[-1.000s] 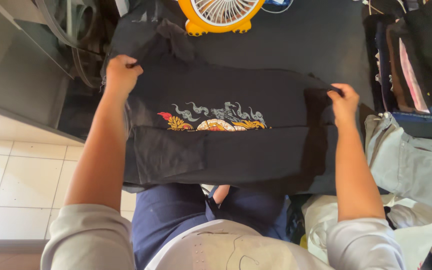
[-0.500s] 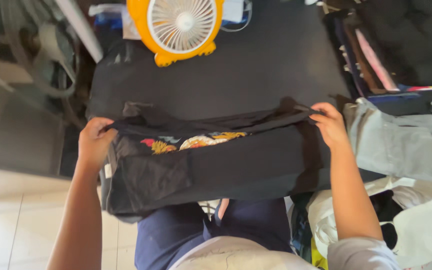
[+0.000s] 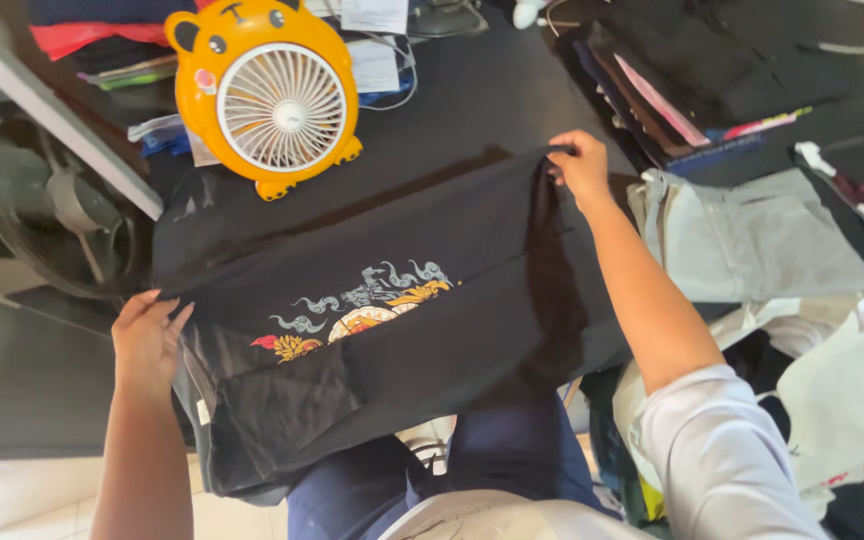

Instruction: The person folds a black t-shirt with a graphic print on a table, then folds a second black t-shirt with text. The person smooths the fabric and folds the sleeves and bottom edges to create neat rectangular stacks.

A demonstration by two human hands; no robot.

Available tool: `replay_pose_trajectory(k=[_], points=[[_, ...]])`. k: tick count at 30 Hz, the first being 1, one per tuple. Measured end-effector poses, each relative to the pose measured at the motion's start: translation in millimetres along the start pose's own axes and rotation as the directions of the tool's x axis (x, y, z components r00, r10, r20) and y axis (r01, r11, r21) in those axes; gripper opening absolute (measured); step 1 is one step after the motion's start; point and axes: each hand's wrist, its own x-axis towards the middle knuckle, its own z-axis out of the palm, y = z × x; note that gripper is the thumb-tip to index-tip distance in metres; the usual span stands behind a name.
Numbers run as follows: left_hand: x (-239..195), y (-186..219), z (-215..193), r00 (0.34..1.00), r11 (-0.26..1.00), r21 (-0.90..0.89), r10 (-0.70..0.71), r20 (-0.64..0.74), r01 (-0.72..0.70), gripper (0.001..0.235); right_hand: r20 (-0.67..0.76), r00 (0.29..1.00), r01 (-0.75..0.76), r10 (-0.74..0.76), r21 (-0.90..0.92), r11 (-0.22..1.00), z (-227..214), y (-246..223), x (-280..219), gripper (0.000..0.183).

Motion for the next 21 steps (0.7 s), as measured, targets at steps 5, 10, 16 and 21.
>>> replay_pose_trajectory(k=[5, 10, 16, 21], points=[[-24, 24, 13, 0.997, 0.999, -0.018, 0.04, 0.065, -0.039, 0.018, -0.032, 0.998, 0.064, -0.062, 0.055, 0.996, -3, 1, 1, 0.018], [-64, 51, 11, 0.994, 0.985, 0.166, 0.024, 0.102, -0.041, 0.016, 0.01, 0.985, 0.175, -0.175, -0.041, 0.984, -34, -4, -34, 0.021], [-124, 35, -41, 0.941, 0.721, 0.638, 0.057, 0.334, -0.27, 0.02, 0.221, 0.933, 0.35, -0.286, -0.352, 0.868, -92, -12, -135, 0.022], [-147, -3, -52, 0.868, 0.326, 0.804, 0.186, 0.461, -0.497, 0.025, 0.244, 0.916, 0.4, -0.317, -0.553, 0.731, -91, -8, -188, 0.023]])
